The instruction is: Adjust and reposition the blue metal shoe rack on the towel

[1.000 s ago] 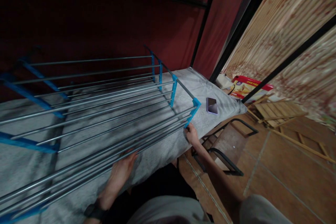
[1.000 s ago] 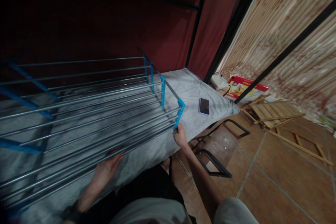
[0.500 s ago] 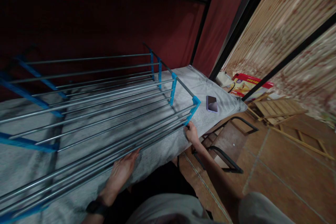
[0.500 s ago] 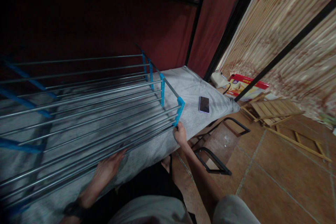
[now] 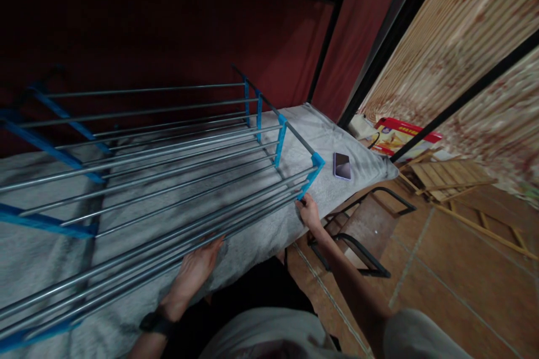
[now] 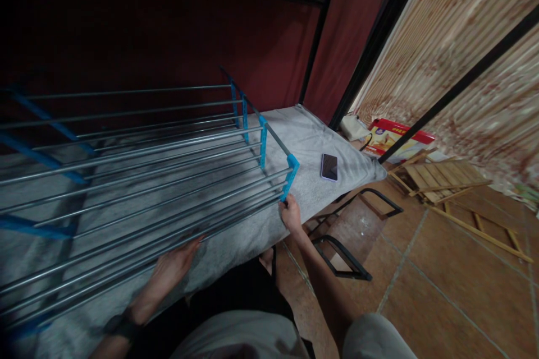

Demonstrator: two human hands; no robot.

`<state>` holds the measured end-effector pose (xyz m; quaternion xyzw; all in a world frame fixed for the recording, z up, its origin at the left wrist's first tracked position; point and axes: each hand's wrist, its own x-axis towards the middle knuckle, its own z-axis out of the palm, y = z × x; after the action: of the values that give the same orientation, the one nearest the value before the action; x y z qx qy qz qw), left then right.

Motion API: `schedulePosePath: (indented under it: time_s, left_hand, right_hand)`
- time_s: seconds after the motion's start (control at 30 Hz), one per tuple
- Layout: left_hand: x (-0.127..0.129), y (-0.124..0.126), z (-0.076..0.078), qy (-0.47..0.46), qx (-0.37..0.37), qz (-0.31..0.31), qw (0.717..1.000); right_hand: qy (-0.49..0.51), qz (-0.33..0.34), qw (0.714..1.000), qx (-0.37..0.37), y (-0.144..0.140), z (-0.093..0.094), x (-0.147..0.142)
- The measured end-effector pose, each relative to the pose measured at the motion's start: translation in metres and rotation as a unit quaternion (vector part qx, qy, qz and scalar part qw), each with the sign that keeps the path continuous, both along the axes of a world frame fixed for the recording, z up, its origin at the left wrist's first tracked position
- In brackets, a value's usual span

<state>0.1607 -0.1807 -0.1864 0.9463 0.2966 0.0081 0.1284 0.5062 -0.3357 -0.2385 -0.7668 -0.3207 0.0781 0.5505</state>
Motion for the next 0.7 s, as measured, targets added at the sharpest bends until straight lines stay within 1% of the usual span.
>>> schedulePosePath:
  time_s: [0.13, 0.23, 0.4, 0.6, 0.7]
  left_hand:
    - [0.0001, 0.0002, 0.0020, 0.016, -0.005, -0.001, 1.000]
    - [-0.0005, 0.0010, 0.0007, 0.029, -0.007, 0.001, 1.000]
    - [-0.0012, 0.0018, -0.0016, 0.023, -0.005, -0.002, 1.000]
    - [0.0007, 0.0011, 0.0047, 0.039, -0.022, 0.000, 0.999]
    - [0.0011, 0.0008, 0.0057, 0.020, -0.032, 0.007, 0.999]
  right_hand:
    - [-0.002, 0.002, 1.000, -0.005, -0.0006, 0.0011, 0.0010]
    - [-0.003, 0.001, 1.000, -0.006, -0.0008, 0.0016, 0.0010]
    - [-0.004, -0.007, 1.000, -0.011, -0.0010, 0.0012, 0.0007]
    - [-0.004, -0.005, 1.000, -0.008, -0.0013, 0.0010, 0.0008]
    - [-0.004, -0.001, 1.000, -0.006, -0.0015, 0.0004, 0.0011]
